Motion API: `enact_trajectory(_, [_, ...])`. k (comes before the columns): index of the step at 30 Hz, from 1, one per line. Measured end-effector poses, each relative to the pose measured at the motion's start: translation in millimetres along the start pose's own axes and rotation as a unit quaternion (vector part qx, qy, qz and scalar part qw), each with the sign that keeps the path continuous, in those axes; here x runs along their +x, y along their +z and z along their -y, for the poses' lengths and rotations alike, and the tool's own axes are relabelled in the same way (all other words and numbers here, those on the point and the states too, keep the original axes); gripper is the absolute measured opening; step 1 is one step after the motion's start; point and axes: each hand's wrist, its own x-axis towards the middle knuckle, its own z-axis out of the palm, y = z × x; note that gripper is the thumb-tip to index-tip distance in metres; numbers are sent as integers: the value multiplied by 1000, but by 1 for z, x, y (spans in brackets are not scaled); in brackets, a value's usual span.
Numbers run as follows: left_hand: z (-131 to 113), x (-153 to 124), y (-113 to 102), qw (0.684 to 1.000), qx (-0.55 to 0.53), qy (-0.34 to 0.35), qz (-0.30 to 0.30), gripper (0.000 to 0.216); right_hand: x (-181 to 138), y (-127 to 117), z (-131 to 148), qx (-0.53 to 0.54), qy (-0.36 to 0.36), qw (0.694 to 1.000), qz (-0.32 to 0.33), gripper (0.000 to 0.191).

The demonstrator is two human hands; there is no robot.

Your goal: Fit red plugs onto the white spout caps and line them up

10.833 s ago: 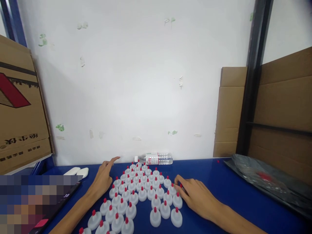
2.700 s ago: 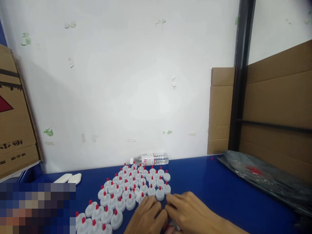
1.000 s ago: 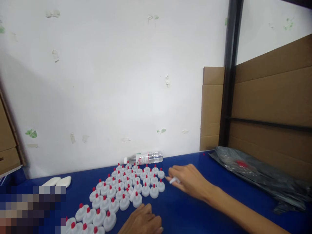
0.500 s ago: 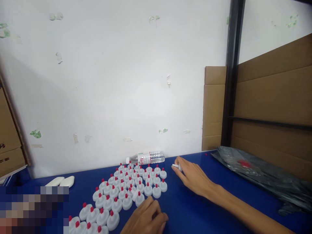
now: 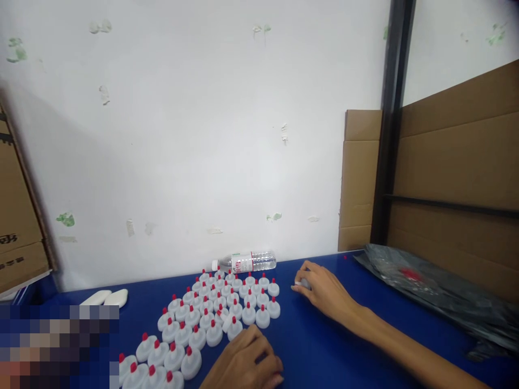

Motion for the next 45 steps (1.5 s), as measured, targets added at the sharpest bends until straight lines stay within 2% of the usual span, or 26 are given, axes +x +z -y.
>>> enact_trajectory(7, [2, -4, 0, 999, 31, -15, 29, 9, 0, -3, 5, 11, -6, 1000, 7, 22])
enact_trajectory(10, [3, -5, 3, 999, 35, -21, 20, 13, -2, -8, 14, 31, -40, 999, 9, 29])
enact_trajectory(15, [4, -7, 4, 999, 26, -34, 31, 18, -9, -7, 24, 56, -123, 988, 71, 43])
enact_trajectory(19, [6, -8, 2, 997, 22, -52, 50, 15, -13, 0, 21, 50, -140, 983, 108, 50])
enact_trajectory(23, [7, -7, 2, 997, 25, -58, 48, 15, -13, 2, 22, 47, -154, 980, 115, 51])
enact_trajectory(30, [6, -7, 0, 997, 25, -55, 48, 14, -11, -5, 27, 33, -169, 982, 79, 43])
enact_trajectory(37, [6, -6, 5, 998, 40, -45, 29, 22, -15, 7, 22, 29, -172, 982, 68, 46])
enact_trajectory(42, [6, -9, 4, 996, 51, -68, 17, 37, -10, -5, 27, 48, -159, 986, -2, 32])
enact_trajectory(45, [4, -10, -3, 993, 55, -106, 2, 35, -10, -14, 34, 58, -152, 985, -48, 29])
